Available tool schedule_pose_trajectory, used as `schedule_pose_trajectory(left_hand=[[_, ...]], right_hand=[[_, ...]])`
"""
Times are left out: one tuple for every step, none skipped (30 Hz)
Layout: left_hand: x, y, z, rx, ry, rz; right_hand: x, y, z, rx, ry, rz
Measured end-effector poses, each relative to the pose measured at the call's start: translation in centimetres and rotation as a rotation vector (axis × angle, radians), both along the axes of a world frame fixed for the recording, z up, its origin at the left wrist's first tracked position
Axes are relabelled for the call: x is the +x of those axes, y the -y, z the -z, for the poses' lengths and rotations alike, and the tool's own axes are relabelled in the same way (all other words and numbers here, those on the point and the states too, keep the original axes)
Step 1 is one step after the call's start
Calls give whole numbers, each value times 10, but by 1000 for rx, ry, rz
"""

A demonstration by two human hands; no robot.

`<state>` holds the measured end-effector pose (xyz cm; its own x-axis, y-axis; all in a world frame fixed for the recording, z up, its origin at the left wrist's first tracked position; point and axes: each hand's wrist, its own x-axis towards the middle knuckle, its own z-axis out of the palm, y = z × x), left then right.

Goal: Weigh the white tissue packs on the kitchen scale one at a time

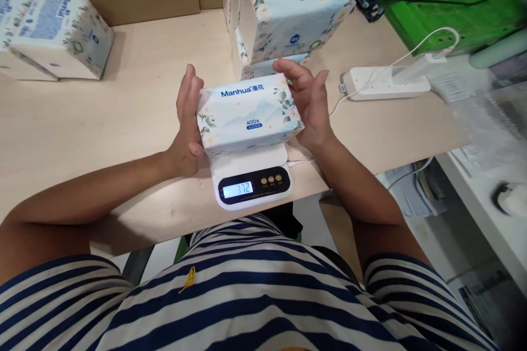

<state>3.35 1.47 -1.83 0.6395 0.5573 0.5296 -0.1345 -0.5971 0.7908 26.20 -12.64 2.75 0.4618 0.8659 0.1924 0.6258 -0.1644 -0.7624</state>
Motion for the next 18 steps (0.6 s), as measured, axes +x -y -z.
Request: schedule_pose_trajectory(left_hand=[[1,-1,1,25,51,57],[2,-4,1,26,98,104],[3,-8,1,-32,130,112],[5,-13,0,-141,147,81],[8,-20,-1,-271,161,35],[11,-27,-2,-401,176,-12],[14,-34,-3,-518,190,-52],[16,-41,-3,-617,196,-80],[18,-47,-4,-695,192,-102],[20,-52,-4,-747,173,-114],[20,-56,-3,-775,144,-116],[20,-58,-3,-777,111,-105],[19,-59,-2,-754,78,-83],[17,-59,-1,-713,51,-59],[16,-58,0,-664,28,-37],[15,-56,0,-620,7,-20],[14,-55,1,-587,-8,-10],[14,-54,1,-567,-15,-1]], right_hand=[[3,0,1,30,-38,-7],[7,0,2,55,-80,-18],[11,-1,3,79,-122,-28],[15,-1,3,104,-165,-39],[19,-2,3,131,-210,-47],[23,-3,3,160,-255,-53],[26,-3,4,189,-302,-57],[29,-4,4,214,-348,-59],[31,-5,5,232,-388,-58],[33,-6,7,239,-414,-53],[34,-7,9,237,-425,-47],[36,-8,11,229,-424,-39],[37,-9,14,217,-411,-34],[39,-10,17,201,-391,-34],[40,-12,20,183,-367,-40],[43,-13,23,164,-344,-49],[45,-15,27,148,-328,-57],[48,-16,30,134,-319,-65]])
